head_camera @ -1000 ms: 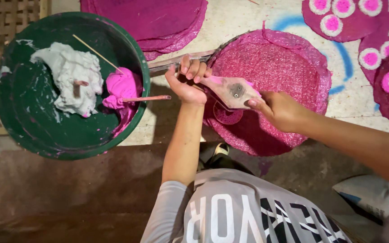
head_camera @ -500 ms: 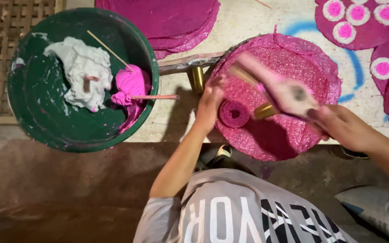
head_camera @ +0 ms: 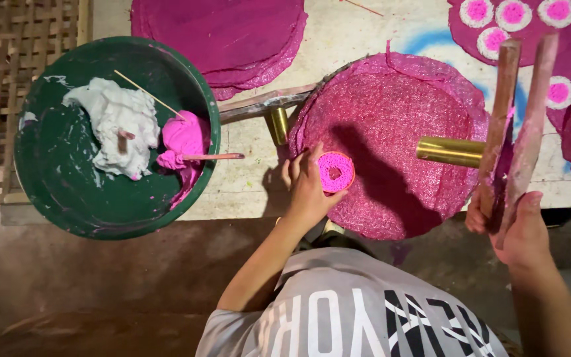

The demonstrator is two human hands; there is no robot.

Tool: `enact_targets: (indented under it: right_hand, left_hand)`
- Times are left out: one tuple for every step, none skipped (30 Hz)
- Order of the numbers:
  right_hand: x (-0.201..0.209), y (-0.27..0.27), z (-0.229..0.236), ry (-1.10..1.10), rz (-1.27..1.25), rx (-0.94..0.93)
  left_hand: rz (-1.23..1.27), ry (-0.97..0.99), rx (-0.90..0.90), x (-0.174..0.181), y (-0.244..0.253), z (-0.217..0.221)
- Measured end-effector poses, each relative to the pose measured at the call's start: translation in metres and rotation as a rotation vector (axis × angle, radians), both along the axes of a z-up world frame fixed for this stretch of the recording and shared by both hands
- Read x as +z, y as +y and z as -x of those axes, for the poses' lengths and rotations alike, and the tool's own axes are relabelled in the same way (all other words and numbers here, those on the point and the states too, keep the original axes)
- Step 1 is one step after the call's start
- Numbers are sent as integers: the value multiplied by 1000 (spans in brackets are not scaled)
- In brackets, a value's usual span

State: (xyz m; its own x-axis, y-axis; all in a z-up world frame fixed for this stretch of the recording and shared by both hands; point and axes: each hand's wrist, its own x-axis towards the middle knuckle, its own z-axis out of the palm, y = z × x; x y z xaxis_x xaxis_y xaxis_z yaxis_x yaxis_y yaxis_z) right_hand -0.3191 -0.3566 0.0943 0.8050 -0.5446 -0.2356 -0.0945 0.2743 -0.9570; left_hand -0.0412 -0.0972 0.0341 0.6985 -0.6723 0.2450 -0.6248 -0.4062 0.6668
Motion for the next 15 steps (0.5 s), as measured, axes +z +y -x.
enact_targets:
  right_hand:
    - [-3,0,1,-6,-11,-19]
    - [-5,-1,2,-11,-22,-38]
    - [-6,-2,3,-5,-28,-51]
    - [-6,-2,4,2,-33,-63]
    - [-7,-2,3,10,-39,-72]
    - [-6,-2,3,4,-38,-69]
    - [-6,-1,3,-4,-35,-66]
    - [-6,-1,3,-12,-33,-63]
    - [-6,0,3,-16,-52,-65]
    - [-7,0,3,-20,-71,-66]
    - [-7,-1,2,-26,-88,-68]
    - [-8,-1,2,-35,-89,-59]
    - [-8,-1,2,-44,-91,-53]
    - [-9,-2,3,-53,-92,-47]
    - [-10,-2,2,-52,-75,-44]
  left_hand:
    - [-12,-2,-2,1,1,0]
    - [-24,-4,-4,2,3,0]
    - [-36,-7,-9,3,4,0]
    - [-32,-13,-4,3,3,-1]
    - [-30,-18,3,2,2,-1]
    - [-28,-23,11,2,2,-1]
    - [-25,-39,7,3,2,-2]
    - [-22,-55,3,4,2,-2]
    - [-21,-67,1,6,3,-1]
    - [-14,-54,11,9,4,0]
    - [-5,-44,20,13,6,0]
    - [4,-33,28,18,7,-1]
    - [17,-11,15,23,9,-3]
    - [30,11,2,29,13,-5]
    - [42,32,-9,34,14,-7]
